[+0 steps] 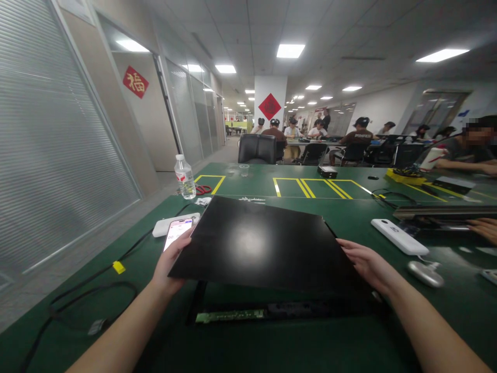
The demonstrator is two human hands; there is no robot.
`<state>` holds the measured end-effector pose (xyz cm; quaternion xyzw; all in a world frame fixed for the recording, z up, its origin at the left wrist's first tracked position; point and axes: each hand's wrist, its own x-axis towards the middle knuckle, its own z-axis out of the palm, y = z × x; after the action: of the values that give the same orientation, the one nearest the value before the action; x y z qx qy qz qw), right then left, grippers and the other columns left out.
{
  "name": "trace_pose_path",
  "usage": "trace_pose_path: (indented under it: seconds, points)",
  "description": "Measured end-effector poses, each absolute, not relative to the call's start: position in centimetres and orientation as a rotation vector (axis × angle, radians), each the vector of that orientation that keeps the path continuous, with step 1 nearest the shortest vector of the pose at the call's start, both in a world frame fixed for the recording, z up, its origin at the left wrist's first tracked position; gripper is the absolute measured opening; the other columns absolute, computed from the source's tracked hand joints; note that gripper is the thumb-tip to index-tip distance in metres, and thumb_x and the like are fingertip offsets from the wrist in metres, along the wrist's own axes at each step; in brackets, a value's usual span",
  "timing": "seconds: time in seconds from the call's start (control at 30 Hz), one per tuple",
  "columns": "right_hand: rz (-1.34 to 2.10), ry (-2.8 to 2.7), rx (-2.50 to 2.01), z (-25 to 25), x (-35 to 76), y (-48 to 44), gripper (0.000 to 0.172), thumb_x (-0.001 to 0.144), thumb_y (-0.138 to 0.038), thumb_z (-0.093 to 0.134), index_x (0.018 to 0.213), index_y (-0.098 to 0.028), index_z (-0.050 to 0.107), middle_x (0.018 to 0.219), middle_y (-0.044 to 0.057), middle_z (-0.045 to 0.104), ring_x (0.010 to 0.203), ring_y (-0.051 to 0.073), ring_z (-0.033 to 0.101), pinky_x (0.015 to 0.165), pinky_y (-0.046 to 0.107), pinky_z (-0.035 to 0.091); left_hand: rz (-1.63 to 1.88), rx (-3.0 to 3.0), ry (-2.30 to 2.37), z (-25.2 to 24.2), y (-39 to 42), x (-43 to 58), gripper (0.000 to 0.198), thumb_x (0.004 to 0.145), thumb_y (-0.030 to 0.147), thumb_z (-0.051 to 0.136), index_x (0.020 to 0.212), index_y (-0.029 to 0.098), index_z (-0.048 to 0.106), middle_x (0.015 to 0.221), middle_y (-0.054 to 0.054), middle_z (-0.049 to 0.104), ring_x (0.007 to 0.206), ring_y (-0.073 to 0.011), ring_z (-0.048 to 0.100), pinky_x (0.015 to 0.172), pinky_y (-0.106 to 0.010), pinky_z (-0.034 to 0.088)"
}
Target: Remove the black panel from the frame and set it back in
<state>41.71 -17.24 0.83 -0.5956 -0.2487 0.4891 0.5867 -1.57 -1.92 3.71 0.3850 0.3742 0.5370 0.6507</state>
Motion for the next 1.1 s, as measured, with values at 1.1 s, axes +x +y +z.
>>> trace_pose_path:
  seconds: [1.1]
  points:
    - [0.778,-0.486,-1.545,0.2,42.4,-16.8,0.032,0.082,-0.038,0.063,0.109,-0.021,0.057,0.082,0.011,0.076,0.04,0.005,0.029,0.036,0.016,0.02,1.156,0.984,1.014,2.1,-3.0,-0.4,0.05,0.054,0.028,0.067,0.105,0.022,0.069,0.09,-0.003,0.076,0.098,-0.0352,0.071,0.077,-0.041,0.059]
